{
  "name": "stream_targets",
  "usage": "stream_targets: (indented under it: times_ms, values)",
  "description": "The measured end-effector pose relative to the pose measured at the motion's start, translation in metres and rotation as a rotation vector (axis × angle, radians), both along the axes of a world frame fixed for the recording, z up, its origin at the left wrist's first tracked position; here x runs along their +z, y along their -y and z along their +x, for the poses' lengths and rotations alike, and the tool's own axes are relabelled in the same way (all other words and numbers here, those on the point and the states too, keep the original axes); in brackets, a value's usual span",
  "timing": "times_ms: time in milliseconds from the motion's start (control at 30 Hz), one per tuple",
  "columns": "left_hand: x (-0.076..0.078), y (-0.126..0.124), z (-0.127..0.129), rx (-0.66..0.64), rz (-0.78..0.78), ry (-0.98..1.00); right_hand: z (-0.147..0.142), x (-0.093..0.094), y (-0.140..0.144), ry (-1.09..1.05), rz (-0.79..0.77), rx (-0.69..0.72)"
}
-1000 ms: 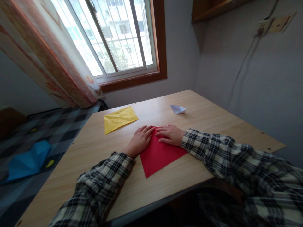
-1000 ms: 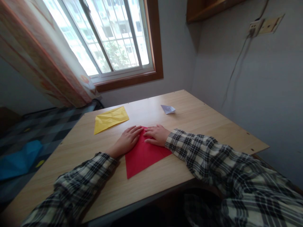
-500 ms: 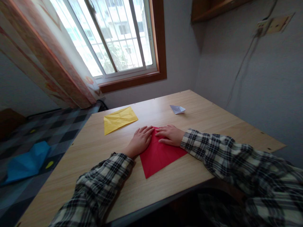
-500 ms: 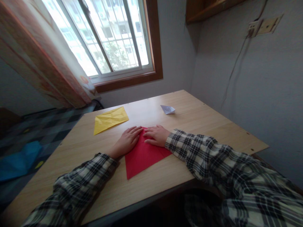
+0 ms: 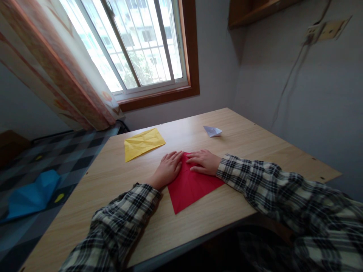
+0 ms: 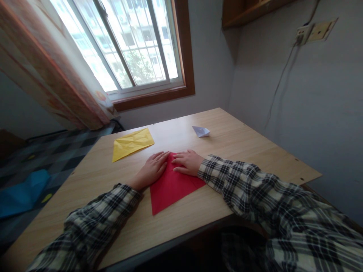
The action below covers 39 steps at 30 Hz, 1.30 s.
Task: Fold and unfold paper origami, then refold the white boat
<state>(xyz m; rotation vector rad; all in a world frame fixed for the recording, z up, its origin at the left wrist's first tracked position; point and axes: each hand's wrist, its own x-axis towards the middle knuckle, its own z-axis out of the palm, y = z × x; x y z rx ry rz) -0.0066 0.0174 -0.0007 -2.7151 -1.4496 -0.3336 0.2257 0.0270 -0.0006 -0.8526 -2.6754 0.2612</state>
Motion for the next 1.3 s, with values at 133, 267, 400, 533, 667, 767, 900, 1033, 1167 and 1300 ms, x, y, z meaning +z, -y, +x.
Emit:
stream_targets:
  times_ms: [133,267,400,533,667,767,900,1033,1167,1300]
  values:
    - [0.002,0.001,0.001,-0.049,0.060,0.053,0.000,-0.001,-0.001,0.001,0.003,-0.001]
    - [0.008,0.005,0.004,-0.119,0.137,0.095,0.000,-0.004,-0.002,0.008,0.022,0.000]
    - [0.012,0.007,0.007,-0.149,0.124,0.080,-0.001,-0.008,0.000,0.014,0.048,-0.046]
    - [0.014,0.008,0.007,-0.142,0.088,0.060,-0.002,-0.007,0.002,0.042,0.037,-0.094]
    - [0.016,0.009,0.009,-0.130,0.078,0.066,-0.002,-0.001,0.004,0.021,0.045,-0.136]
    - [0.018,0.010,0.010,-0.127,0.072,0.059,-0.001,0.003,0.004,-0.008,0.070,-0.227]
    - [0.019,0.011,0.011,-0.112,0.073,0.050,0.001,0.007,0.004,0.036,0.094,-0.384]
    - [0.019,0.012,0.010,-0.066,0.099,0.047,0.002,0.010,0.003,0.115,0.112,-0.496]
    - [0.018,0.010,0.009,-0.038,0.138,0.048,0.003,0.010,0.001,0.146,0.122,-0.519]
    - [0.017,0.009,0.008,-0.074,0.136,0.062,0.004,0.010,-0.001,0.152,0.121,-0.524]
